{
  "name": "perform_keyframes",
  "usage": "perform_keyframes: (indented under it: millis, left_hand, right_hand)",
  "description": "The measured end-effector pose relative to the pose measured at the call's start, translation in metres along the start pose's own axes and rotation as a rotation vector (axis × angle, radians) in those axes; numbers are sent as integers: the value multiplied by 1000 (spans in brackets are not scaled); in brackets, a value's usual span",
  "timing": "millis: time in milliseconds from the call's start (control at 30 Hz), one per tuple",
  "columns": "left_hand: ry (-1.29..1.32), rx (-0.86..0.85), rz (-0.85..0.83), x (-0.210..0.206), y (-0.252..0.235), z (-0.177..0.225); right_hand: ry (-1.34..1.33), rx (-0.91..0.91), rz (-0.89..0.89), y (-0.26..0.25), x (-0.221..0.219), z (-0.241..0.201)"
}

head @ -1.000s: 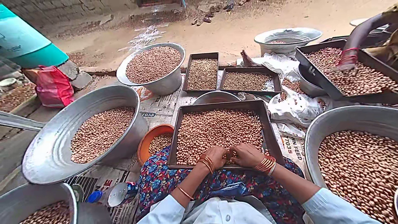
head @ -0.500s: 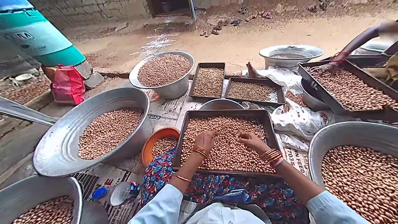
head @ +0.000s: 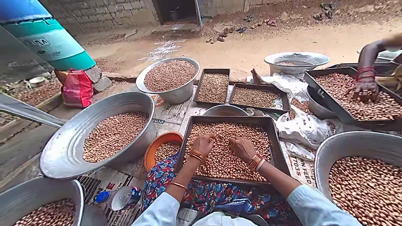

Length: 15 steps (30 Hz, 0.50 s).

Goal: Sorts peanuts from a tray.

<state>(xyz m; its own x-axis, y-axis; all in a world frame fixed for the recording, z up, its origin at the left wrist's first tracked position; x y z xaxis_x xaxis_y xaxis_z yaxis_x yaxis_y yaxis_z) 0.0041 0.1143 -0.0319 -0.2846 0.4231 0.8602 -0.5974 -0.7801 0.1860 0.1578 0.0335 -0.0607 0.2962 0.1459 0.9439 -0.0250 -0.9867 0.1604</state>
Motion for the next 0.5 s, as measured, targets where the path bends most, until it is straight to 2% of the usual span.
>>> perform_keyframes:
  millis: [100,267,367,500]
  left_hand:
    - [-149,-31,-68,-13,-3,19]
    - [-279,42,-149,-35,-16,25]
    - [-282,46,-163,-38,-14,29]
    - [-163,45,-178,-34,-1,25]
  right_hand:
    - [-8,-6,11,0,-1,1]
    - [-10,-45,29,-1,-4,4]
    - [4,-69,15,-1,-6,4]
    - [-23,-120,-120,5,8,2]
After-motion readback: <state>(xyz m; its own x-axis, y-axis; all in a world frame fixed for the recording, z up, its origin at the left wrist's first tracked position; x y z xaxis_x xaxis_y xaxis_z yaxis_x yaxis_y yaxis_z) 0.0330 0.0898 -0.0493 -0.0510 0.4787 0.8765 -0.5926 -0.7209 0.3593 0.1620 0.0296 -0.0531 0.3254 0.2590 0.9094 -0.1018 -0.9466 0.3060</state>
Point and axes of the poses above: each hand's wrist, its own y-axis away from the middle knuckle, its own x-axis out of the back of the hand, z = x × y, the point moved 7 cm from there along -y, towards the middle knuckle, and after that the axes turned 3 degrees about -z, right-handed, at the moved point
